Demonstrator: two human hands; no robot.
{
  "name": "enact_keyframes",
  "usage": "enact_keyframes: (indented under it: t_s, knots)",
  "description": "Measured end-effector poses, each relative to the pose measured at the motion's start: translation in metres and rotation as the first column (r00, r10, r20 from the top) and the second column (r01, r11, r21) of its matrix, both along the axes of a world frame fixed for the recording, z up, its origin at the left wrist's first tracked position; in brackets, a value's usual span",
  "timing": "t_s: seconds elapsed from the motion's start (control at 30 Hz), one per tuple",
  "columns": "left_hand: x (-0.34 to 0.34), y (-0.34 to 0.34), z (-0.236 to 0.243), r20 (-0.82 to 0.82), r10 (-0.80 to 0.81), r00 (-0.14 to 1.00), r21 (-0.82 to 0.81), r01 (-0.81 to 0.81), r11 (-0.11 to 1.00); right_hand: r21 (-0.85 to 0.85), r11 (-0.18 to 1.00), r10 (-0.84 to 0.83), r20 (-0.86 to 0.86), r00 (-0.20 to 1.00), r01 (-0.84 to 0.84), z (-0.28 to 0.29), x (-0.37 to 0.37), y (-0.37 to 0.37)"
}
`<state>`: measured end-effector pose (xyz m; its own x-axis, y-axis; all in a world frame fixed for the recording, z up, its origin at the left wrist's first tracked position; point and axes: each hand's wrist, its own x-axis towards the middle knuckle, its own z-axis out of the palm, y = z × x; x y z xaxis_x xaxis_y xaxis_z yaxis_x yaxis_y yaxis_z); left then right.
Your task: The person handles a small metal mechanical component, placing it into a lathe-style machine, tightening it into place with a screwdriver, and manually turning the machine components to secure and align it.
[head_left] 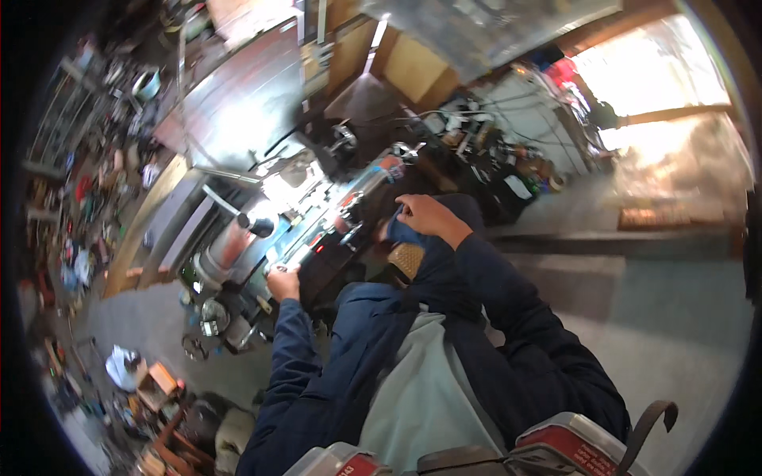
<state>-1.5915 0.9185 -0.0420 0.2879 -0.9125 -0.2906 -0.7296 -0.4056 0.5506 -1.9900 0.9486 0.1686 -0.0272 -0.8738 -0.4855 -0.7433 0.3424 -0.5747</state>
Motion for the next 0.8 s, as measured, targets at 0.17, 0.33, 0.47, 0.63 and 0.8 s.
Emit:
enact_keyframes:
  t_s: [0.17,0.33,0.47,0.63,0.8]
  knots:
    - [-0.011,0.007,0.003,0.09,0.025,0.996,0.011,-0.026,1.0,-0.146,0.922,0.309,-0.28,0.909,-0.359,-0.107,0.013,-0.056]
    - [-0.025,0.011,0.007,0.193,0.118,0.974,-0.032,-0.114,0.993,-0.292,0.716,0.477,-0.459,0.75,-0.634,-0.176,0.022,-0.106]
    - [-0.028,0.023,-0.001,0.312,0.041,0.949,-0.077,-0.017,0.997,-0.302,0.521,0.7,-0.384,0.602,-0.799,-0.229,0.015,-0.131]
    - [-0.027,0.034,-0.007,0.318,0.095,0.943,-0.079,-0.074,0.994,-0.418,0.514,0.8,-0.082,0.594,-0.749,-0.233,-0.005,-0.145]
    - [-0.029,0.019,0.0,0.412,-0.006,0.911,-0.076,0.041,0.996,-0.524,0.653,0.699,0.14,0.701,-0.547,-0.236,-0.019,-0.158]
